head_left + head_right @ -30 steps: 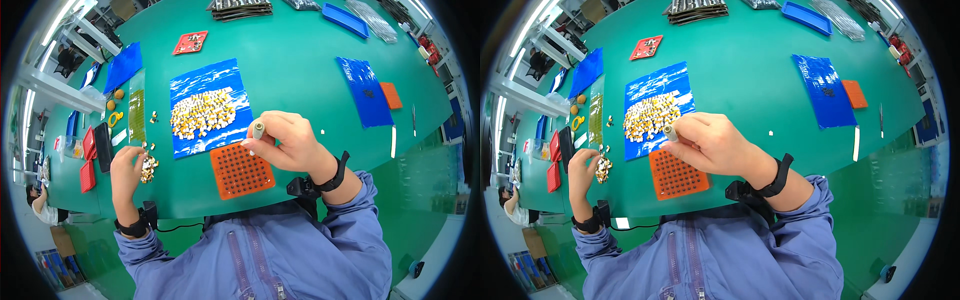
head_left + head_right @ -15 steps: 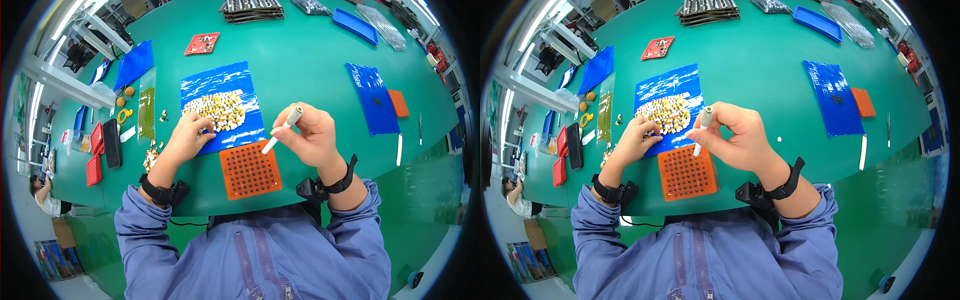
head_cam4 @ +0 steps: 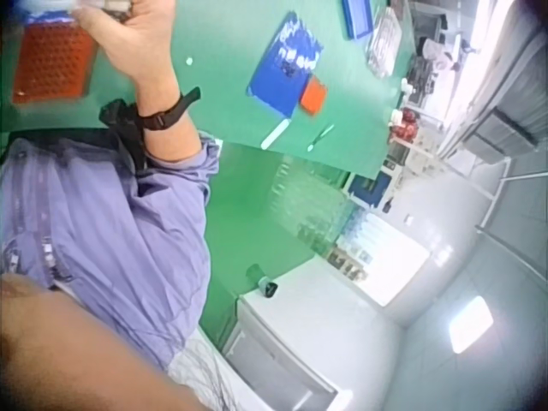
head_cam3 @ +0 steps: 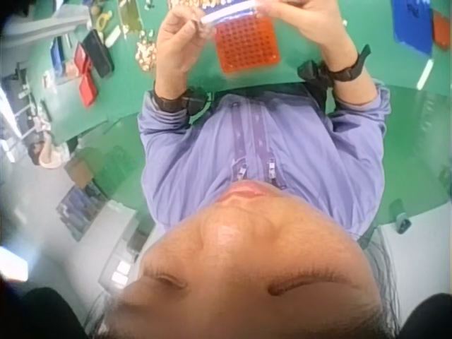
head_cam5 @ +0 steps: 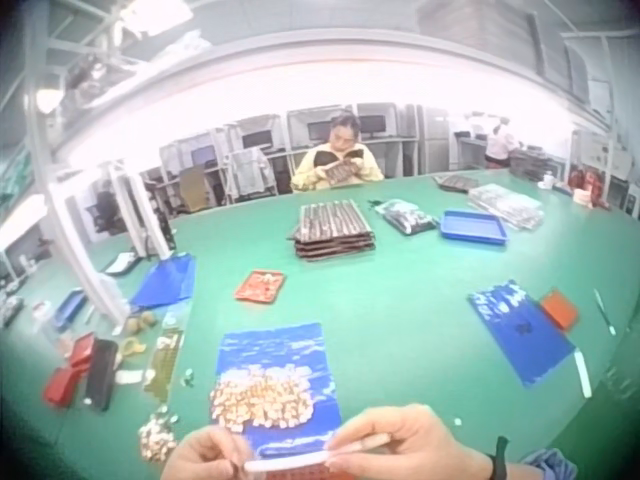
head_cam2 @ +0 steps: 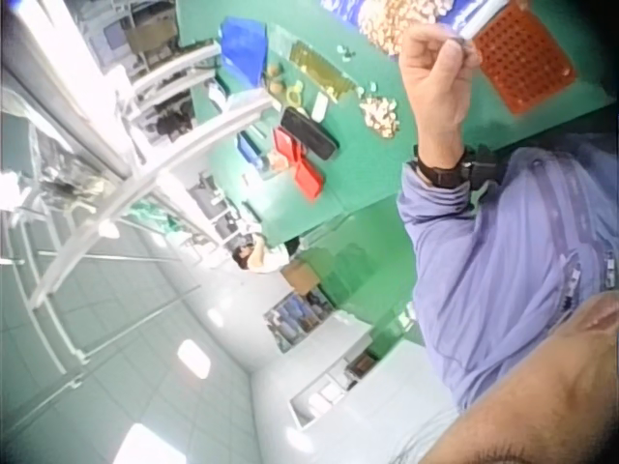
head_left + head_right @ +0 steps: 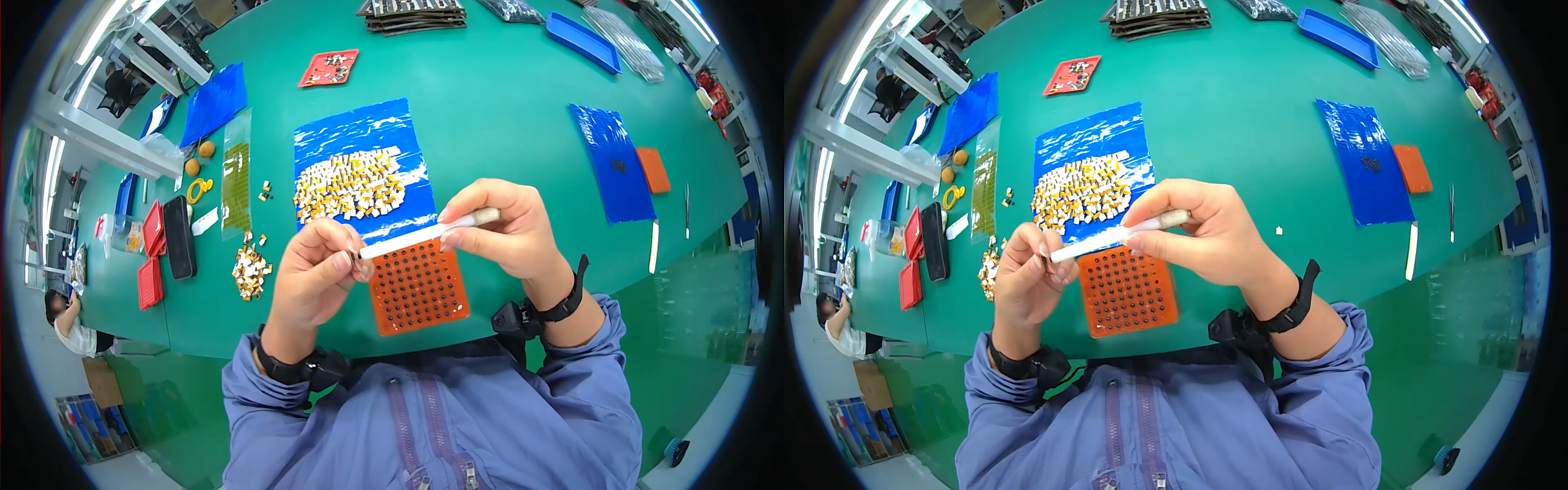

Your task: The person uses a white plastic tool to pick up small yellow and white electronic components from a blue sheet and places them into the holes of an orange grid tray. The person repeats this process continuously, filling the tray with components one by one.

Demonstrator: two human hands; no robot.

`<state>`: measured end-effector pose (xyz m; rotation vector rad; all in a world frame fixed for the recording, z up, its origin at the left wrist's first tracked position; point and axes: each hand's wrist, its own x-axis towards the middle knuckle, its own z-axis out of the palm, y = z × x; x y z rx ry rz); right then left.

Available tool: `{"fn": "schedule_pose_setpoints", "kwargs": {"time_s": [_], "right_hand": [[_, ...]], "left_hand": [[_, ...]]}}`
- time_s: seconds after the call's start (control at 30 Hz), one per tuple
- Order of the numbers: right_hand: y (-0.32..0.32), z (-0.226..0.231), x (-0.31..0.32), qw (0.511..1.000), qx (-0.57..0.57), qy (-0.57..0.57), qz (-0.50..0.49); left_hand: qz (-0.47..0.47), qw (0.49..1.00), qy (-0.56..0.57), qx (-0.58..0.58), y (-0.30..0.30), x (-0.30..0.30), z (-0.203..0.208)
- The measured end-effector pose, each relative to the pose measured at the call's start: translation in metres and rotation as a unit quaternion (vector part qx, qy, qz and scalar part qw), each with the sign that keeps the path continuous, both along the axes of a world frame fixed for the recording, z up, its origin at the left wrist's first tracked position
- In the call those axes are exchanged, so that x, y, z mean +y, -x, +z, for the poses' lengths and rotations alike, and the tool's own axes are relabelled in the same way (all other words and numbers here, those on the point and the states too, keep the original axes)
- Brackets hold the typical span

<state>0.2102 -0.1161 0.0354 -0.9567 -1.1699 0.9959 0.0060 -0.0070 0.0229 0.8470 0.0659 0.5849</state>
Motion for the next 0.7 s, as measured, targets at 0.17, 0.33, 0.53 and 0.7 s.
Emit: {"fn": "schedule_pose_setpoints", "kwargs": {"time_s": [0.17, 0.33, 0.53, 0.7], "right_hand": [[0.002, -0.004, 0.003, 0.999, 0.04, 0.007, 0.007], [0.001, -0.005, 0.005, 0.999, 0.03, 0.013, 0.019], [0.002, -0.005, 0.006, 0.999, 0.032, 0.01, 0.026], [0.004, -0.006, 0.007, 0.998, 0.051, 0.017, 0.03]], "left_hand": [[-0.018, 0.999, 0.017, -0.047, -0.005, -0.003, -0.011], [-0.013, 0.999, 0.025, -0.045, -0.005, -0.002, -0.014], [0.004, 0.999, 0.005, -0.054, -0.003, -0.002, -0.017], [-0.005, 0.999, -0.006, -0.051, -0.003, -0.003, -0.018]]}}
